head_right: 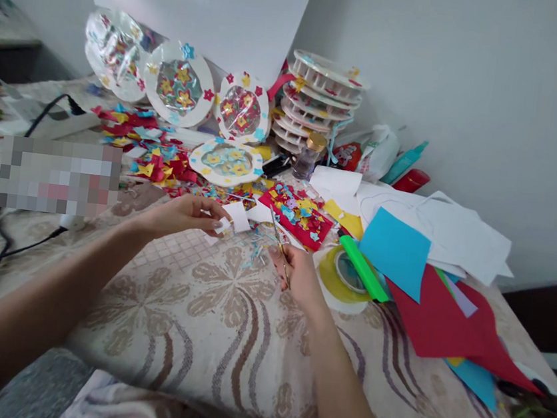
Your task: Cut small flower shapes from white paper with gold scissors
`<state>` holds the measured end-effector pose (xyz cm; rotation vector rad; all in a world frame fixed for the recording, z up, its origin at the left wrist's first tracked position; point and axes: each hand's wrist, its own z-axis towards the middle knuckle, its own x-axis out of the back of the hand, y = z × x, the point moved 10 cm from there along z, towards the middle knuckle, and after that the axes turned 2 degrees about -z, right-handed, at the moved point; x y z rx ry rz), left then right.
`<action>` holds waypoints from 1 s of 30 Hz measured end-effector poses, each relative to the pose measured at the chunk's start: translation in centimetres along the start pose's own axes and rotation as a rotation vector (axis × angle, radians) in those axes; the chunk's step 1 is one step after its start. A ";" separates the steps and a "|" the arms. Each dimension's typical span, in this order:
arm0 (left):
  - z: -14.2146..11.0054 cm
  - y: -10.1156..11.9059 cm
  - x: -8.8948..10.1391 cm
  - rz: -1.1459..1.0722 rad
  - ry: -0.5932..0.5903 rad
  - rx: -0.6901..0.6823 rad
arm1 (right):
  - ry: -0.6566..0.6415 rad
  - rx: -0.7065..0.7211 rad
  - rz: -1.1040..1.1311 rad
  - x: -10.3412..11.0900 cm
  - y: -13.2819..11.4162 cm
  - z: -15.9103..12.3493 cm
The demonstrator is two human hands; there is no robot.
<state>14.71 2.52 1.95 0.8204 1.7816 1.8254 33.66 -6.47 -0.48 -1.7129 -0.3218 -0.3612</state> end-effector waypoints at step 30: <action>-0.4 -0.5 1.9 -0.062 0.308 0.029 | 0.298 0.131 0.098 -1.6 -3.1 6.3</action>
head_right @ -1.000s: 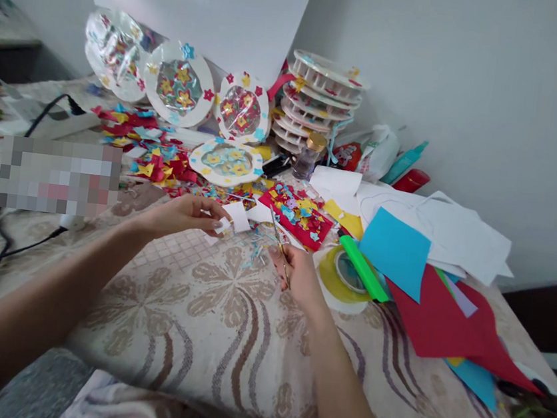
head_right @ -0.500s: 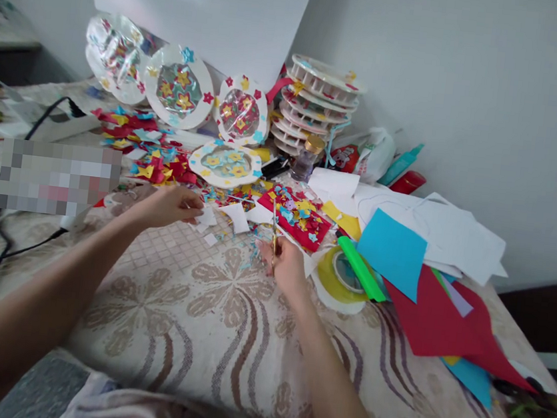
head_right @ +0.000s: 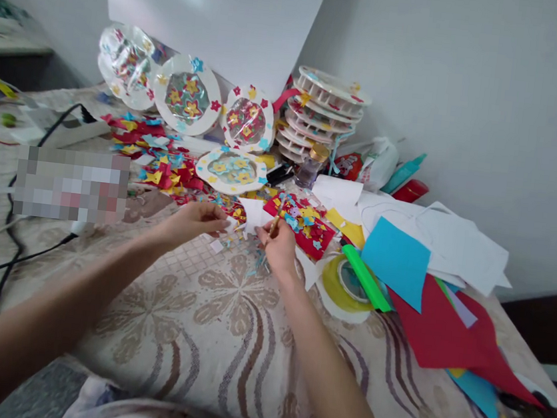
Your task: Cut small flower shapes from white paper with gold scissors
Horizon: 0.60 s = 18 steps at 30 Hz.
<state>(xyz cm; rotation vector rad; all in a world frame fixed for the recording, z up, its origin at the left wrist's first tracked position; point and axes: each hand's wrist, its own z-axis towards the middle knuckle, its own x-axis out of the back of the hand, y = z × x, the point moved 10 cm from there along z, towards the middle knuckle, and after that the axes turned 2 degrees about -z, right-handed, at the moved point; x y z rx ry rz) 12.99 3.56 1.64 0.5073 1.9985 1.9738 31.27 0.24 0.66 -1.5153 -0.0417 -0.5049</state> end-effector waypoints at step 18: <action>-2.0 -2.7 -6.9 -0.336 -0.163 0.127 | 0.045 -0.079 0.328 2.0 0.4 -5.9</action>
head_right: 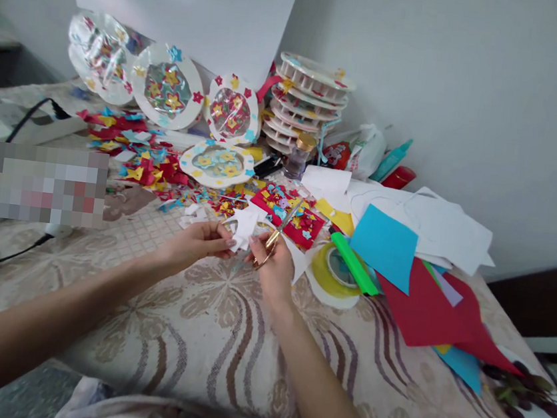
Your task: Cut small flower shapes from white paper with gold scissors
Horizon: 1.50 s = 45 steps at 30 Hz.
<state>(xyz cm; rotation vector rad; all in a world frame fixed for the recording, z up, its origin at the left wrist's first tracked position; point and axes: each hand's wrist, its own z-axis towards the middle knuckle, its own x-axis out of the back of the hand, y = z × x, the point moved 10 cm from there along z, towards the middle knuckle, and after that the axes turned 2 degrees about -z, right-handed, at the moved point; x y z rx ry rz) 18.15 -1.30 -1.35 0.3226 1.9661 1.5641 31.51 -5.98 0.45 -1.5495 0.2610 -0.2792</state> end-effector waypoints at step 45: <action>-0.5 -1.0 0.0 -0.322 0.190 -0.097 | 0.173 -0.124 0.453 -0.6 2.5 -0.4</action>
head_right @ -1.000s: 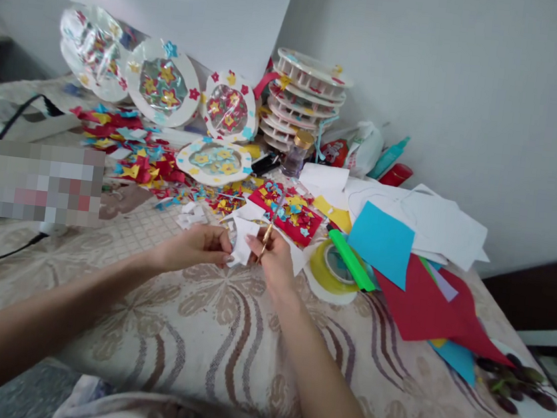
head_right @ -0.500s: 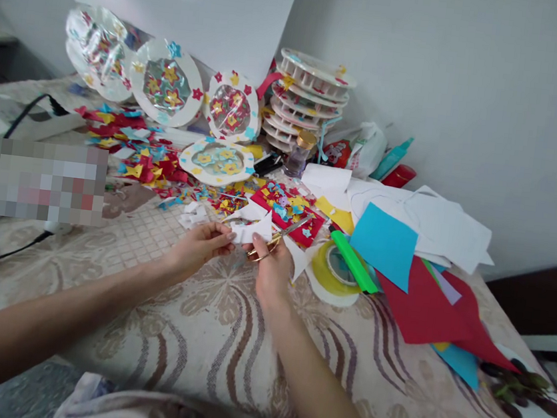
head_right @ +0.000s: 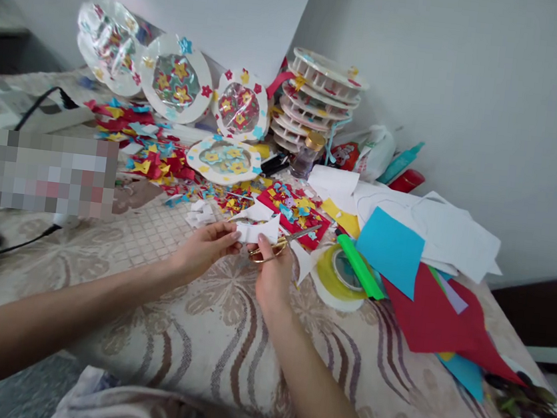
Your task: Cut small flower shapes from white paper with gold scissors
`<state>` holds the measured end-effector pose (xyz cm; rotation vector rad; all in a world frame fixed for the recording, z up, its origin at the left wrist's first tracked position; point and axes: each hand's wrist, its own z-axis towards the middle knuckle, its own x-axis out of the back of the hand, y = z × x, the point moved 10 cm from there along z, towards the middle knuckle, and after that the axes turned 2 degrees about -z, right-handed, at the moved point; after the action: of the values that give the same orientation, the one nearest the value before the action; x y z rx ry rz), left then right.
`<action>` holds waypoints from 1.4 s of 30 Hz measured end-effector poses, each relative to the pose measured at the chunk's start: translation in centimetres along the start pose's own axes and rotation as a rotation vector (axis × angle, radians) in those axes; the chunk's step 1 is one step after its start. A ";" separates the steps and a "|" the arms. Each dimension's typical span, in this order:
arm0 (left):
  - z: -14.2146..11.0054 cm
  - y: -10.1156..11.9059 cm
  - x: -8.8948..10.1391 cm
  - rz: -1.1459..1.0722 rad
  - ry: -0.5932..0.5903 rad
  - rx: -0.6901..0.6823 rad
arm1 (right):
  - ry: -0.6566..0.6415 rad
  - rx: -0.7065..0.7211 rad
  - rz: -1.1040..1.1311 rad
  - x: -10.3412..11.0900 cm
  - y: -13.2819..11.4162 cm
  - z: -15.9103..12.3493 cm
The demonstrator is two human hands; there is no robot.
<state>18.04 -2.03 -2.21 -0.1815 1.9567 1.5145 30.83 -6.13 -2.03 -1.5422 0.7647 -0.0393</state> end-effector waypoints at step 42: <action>-0.3 0.9 -0.5 0.008 -0.015 0.057 | -0.088 0.057 -0.004 -2.0 0.2 -0.8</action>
<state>17.84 -2.17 -1.16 -0.1382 1.9883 1.4594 28.78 -5.82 -1.25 -1.4812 0.6852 0.0036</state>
